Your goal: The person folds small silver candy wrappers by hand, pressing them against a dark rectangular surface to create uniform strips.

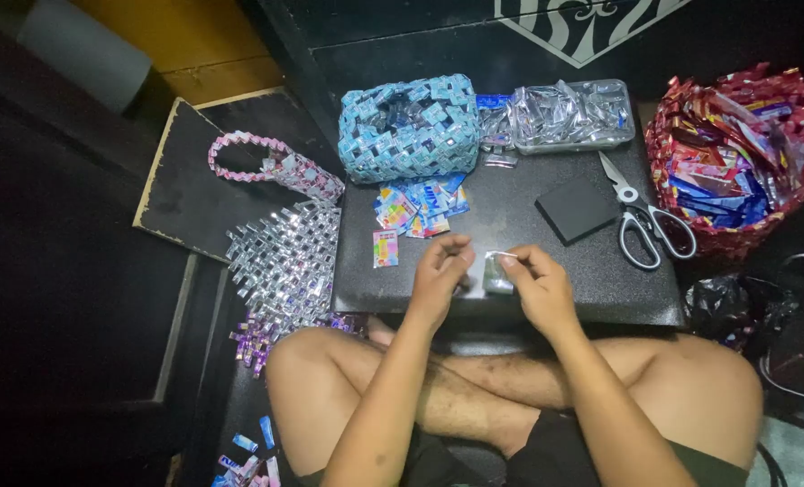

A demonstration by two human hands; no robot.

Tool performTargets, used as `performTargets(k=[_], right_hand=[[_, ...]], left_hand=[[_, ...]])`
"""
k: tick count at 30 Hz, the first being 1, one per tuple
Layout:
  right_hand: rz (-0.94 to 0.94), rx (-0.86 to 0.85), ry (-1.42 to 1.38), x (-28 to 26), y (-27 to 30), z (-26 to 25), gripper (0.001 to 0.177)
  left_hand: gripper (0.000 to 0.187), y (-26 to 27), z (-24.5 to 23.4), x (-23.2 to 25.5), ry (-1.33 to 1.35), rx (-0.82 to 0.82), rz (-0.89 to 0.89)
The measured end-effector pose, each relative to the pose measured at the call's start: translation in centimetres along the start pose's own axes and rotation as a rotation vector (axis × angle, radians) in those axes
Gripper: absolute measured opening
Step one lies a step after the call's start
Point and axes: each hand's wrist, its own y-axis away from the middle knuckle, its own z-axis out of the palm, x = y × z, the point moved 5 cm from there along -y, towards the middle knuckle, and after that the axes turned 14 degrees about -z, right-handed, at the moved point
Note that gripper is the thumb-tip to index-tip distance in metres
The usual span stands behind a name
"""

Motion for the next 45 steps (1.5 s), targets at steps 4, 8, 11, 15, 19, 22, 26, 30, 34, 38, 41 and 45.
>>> performTargets(k=[4, 8, 11, 15, 19, 22, 26, 30, 34, 38, 41, 45], right_hand=[[0.035, -0.116, 0.037, 0.3, -0.4, 0.4, 0.010], [0.109, -0.047, -0.132, 1.3, -0.8, 0.1, 0.012], [0.112, -0.024, -0.203, 1.5, -0.9, 0.3, 0.026], [0.129, 0.002, -0.212, 1.2, -1.6, 0.2, 0.016], [0.133, -0.111, -0.016, -0.9, -2.9, -1.0, 0.016], [0.130, -0.259, 0.151, -2.1, -3.8, -1.1, 0.015], [0.114, -0.325, 0.243, -2.0, -4.6, -1.2, 0.010], [0.074, -0.366, 0.311, -2.2, -4.8, -0.9, 0.012], [0.002, -0.390, 0.364, -3.1, -5.3, -0.4, 0.017], [-0.229, -0.467, 0.523, -3.8, -5.4, -0.2, 0.008], [-0.412, -0.496, 0.662, -3.7, -4.6, -0.1, 0.002], [-0.621, -0.575, 0.872, -3.5, -3.5, 0.3, 0.002]], left_hand=[[0.045, -0.4, 0.4, -1.1, -0.140, -0.038, 0.037], [0.018, -1.3, -0.1, -1.8, -0.134, 0.084, -0.015], [0.018, -1.5, -0.2, -1.6, -0.024, 0.094, -0.051], [0.011, -1.6, -0.5, -0.9, 0.005, 0.024, -0.144], [0.019, -2.2, -1.1, -0.4, -0.275, 0.038, -0.085], [0.032, -1.6, -0.1, 1.8, -0.429, -0.028, -0.048], [0.012, -0.8, 0.0, 4.3, -0.781, 0.031, 0.047], [0.013, 0.2, 0.3, 6.0, -0.896, -0.012, 0.124], [0.012, -0.7, 0.0, 5.6, -0.945, -0.018, 0.209], [0.011, -0.6, 0.1, 5.5, -1.004, -0.039, 0.273], [0.011, 0.1, 0.4, 5.8, -1.078, -0.065, 0.388], [0.010, 1.1, 0.9, 6.5, -1.288, -0.096, 0.556]])
